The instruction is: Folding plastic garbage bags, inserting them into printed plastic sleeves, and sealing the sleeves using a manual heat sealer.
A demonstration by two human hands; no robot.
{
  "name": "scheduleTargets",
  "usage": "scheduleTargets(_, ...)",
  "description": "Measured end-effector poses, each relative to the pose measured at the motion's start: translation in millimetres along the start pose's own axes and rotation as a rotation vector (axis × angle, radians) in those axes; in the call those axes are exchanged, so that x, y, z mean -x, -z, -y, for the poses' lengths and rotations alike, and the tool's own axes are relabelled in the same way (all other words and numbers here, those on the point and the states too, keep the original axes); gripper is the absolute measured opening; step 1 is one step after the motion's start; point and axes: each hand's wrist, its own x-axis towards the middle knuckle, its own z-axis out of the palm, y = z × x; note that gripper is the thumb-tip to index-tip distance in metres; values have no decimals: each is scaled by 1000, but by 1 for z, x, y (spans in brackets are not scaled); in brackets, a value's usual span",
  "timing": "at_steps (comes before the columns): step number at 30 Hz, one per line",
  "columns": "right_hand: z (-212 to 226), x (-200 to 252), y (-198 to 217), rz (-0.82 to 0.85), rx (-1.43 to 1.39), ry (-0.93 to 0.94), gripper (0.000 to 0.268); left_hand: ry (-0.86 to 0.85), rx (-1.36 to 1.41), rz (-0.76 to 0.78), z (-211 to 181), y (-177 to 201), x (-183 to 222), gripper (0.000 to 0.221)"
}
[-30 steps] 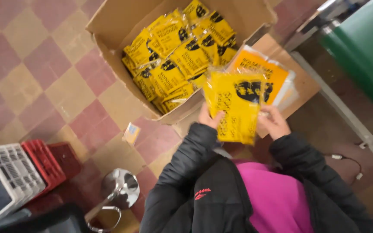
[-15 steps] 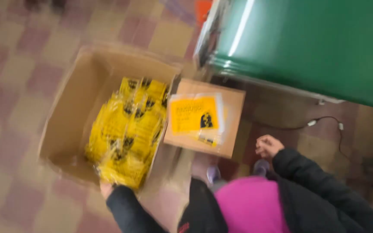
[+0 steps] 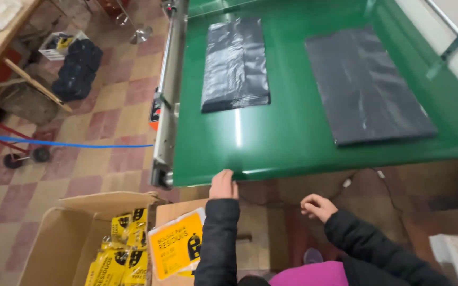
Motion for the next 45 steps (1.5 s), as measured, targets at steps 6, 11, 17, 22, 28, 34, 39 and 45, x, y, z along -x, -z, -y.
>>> scheduleTargets(6, 85, -58, 36, -33, -168, 124, 21, -77, -80, 191, 6, -103, -81, 37)
scheduleTargets(11, 158, -155, 48, -90, -246, 244, 26, -111, -279, 303, 100, -202, -146, 35)
scheduleTargets(17, 180, -301, 67, -199, -337, 116, 43, -227, -494, 27, 162, -244, -207, 40)
scheduleTargets(22, 248, -343, 53, -315, -473, -252, 73, -247, -411, 194, 188, -259, -190, 8)
scheduleTargets(28, 223, -413, 53, -315, -295, -386, 84, -214, -312, 223, 178, -244, -170, 7)
scheduleTargets(34, 194, -452, 58, -225, 514, -198, 74, -200, -119, 250, 129, -155, -204, 54)
scheduleTargets(39, 140, -343, 106, -15, 710, 184, 59, -224, -276, 373, 154, -149, -128, 52)
scheduleTargets(45, 216, -195, 172, 355, 533, -423, 47, -99, 468, 965, 137, -129, -158, 27)
